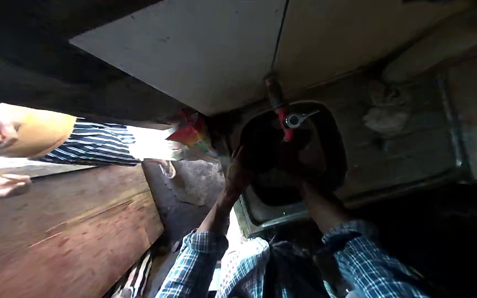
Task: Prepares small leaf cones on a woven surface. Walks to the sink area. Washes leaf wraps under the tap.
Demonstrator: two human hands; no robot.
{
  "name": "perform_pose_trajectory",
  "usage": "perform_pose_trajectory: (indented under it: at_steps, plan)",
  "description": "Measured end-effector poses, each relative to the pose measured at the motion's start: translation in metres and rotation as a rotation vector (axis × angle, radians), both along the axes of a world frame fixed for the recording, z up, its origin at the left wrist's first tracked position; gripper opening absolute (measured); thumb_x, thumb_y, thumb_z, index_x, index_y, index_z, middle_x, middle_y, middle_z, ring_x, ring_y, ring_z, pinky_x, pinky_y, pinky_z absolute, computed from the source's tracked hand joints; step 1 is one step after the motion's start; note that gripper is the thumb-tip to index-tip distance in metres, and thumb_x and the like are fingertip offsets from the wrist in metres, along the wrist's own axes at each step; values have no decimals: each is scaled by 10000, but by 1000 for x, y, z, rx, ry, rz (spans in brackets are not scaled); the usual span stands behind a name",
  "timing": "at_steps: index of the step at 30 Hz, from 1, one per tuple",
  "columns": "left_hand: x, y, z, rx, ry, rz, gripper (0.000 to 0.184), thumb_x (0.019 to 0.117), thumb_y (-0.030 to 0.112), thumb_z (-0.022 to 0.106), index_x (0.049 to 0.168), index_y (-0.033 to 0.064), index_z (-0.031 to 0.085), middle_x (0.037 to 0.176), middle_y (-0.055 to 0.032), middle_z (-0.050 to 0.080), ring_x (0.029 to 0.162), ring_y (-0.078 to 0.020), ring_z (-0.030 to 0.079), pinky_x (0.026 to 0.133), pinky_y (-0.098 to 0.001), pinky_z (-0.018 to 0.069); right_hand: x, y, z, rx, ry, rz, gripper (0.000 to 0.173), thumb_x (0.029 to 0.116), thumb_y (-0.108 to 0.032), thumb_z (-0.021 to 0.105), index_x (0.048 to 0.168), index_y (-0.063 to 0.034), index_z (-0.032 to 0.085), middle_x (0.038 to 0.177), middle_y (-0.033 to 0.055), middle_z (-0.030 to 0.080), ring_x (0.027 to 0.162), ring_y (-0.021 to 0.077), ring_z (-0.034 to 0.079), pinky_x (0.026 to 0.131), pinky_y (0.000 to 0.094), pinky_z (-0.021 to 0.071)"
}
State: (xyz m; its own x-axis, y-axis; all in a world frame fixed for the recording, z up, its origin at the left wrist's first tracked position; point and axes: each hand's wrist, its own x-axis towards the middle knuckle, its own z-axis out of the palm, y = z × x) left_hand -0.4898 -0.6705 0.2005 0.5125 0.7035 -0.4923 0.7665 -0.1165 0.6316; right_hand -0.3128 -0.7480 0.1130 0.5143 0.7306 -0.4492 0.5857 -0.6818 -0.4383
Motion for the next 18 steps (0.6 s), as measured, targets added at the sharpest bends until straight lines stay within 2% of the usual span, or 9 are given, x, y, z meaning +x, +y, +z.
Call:
perform_pose_trajectory:
  at_steps: [2, 4, 5, 7, 10, 12, 14, 16, 18]
  plan:
    - [-2, -5, -4, -65, -8, 5, 618, 944, 187, 695, 1516, 126, 470, 1441, -159, 567, 1239, -298, 613, 1032, -524, 514, 4, 7, 28, 111, -40, -54, 512, 1001, -343, 636, 1439, -89, 560, 1402, 217, 587, 1278, 396, 581, 1043, 608, 492]
    - [2, -12, -5, -132, 34, 4, 612, 937, 164, 709, 1491, 54, 471, 1305, -223, 633, 1154, -338, 647, 992, -540, 520, 4, 12, 61, 154, -42, -71, 524, 1004, -343, 646, 1425, -41, 569, 1407, 253, 579, 1305, 427, 559, 1081, 620, 453]
    - [4, -15, -6, -159, 50, 1, 609, 943, 163, 703, 1484, 15, 466, 1309, -249, 622, 1188, -361, 625, 1025, -542, 493, 6, 12, 72, 152, -1, -94, 532, 1012, -334, 640, 1427, -9, 561, 1403, 275, 577, 1304, 443, 557, 1087, 626, 440]
    - [11, -17, -6, -185, 5, 41, 544, 968, 166, 665, 1451, -21, 498, 1352, -269, 598, 1255, -382, 589, 1079, -542, 455, 6, 4, 83, 185, 122, -198, 548, 1018, -334, 651, 1441, -10, 523, 1339, 283, 604, 1197, 437, 622, 1001, 616, 508]
    - [28, -15, -2, -449, -269, 381, 474, 1091, 365, 455, 1489, 106, 475, 1340, -177, 624, 1182, -292, 627, 990, -500, 518, -4, -20, 80, 310, 204, -281, 471, 994, -293, 694, 1380, -46, 588, 1267, 230, 658, 1122, 373, 664, 951, 569, 550]
    - [39, -9, 2, -724, -474, 576, 540, 1068, 529, 398, 1515, 228, 436, 1298, -112, 632, 1050, -242, 646, 839, -457, 565, -13, -25, 82, 348, 244, -303, 435, 1001, -234, 681, 1370, -18, 603, 1276, 217, 668, 1166, 331, 660, 1022, 517, 529]
    - [43, -4, -1, -818, -512, 592, 527, 1035, 500, 507, 1488, 233, 470, 1258, -111, 650, 1000, -249, 663, 796, -461, 578, -16, -27, 80, 374, 254, -305, 419, 986, -125, 669, 1359, 50, 596, 1319, 255, 641, 1241, 347, 623, 1097, 496, 475]
    - [42, -3, -14, -812, -501, 535, 516, 1012, 453, 591, 1465, 225, 500, 1243, -97, 667, 1001, -228, 666, 817, -439, 571, -12, -27, 79, 354, 247, -269, 425, 1001, -121, 652, 1386, 41, 579, 1364, 246, 621, 1288, 344, 597, 1132, 488, 453]
    - [41, -7, -27, -867, -579, 532, 451, 1057, 461, 501, 1423, 198, 537, 1186, -81, 677, 976, -202, 668, 816, -417, 577, -10, -23, 86, 326, 158, -241, 369, 1026, -180, 637, 1329, 30, 629, 1299, 247, 659, 1230, 364, 633, 1096, 514, 475]
